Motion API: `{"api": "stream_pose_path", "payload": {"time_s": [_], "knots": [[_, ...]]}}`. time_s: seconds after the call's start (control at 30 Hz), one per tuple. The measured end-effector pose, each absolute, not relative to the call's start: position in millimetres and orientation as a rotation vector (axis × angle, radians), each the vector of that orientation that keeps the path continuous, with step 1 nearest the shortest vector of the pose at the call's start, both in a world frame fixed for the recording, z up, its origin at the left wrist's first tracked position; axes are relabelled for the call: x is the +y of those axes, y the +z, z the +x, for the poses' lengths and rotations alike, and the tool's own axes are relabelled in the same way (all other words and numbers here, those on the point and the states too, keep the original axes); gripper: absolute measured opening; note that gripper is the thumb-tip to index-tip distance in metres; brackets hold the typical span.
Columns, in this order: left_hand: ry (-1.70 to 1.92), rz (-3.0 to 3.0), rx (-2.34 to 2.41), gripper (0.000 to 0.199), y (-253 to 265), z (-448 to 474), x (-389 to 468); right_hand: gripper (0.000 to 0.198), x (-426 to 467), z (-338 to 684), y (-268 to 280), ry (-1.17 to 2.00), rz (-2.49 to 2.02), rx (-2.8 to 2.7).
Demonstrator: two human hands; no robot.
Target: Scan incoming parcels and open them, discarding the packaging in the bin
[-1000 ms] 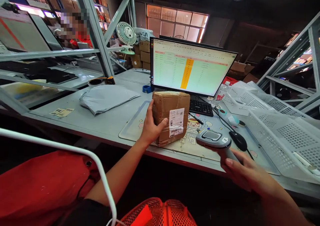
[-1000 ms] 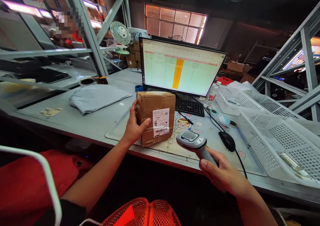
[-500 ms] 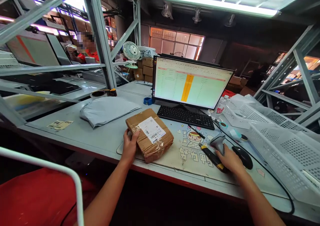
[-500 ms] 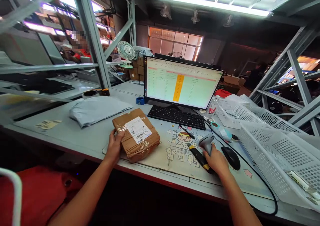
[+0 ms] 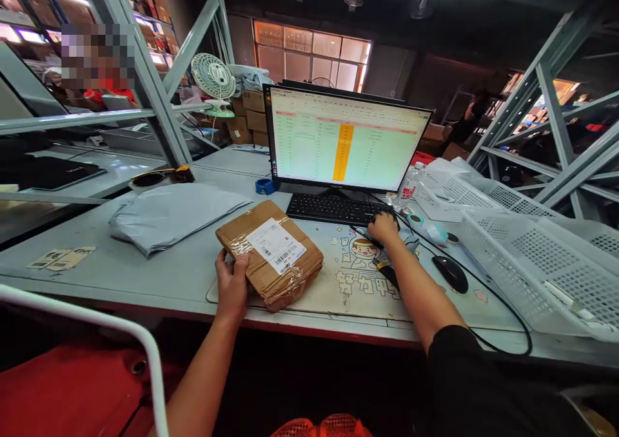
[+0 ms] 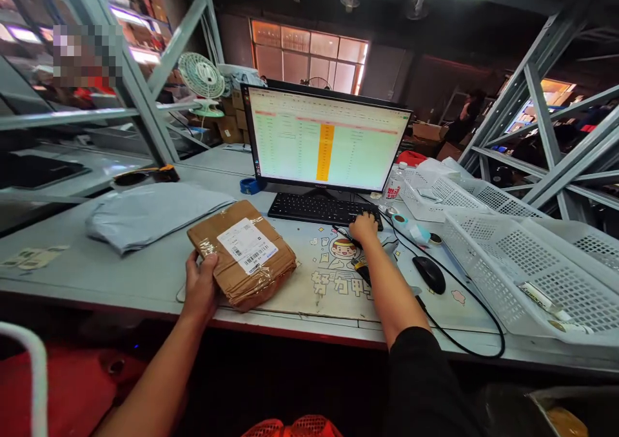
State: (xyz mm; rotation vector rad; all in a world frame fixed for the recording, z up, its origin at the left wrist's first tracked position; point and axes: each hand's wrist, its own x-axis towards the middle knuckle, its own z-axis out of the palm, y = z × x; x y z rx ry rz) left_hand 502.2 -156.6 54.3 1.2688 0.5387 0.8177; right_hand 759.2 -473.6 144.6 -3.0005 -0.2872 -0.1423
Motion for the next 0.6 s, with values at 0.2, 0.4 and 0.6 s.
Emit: {"api": "stream_pose_path", "payload": {"time_s": [0.2,0.4,0.6], "knots": [[0.815,1.298,0.554,0.082,55,503,-157,0.052,-475,768,137,-0.138,-3.005,-0.270],[0.808,1.234,0.552,0.086,56,503,-157,0.057,-467,771,143,-0.040,-2.987,-0.355],[0.807,1.197,0.532,0.087,60,502,-160,0.056,-461,742,164,0.044,-2.949,-0.498]]}}
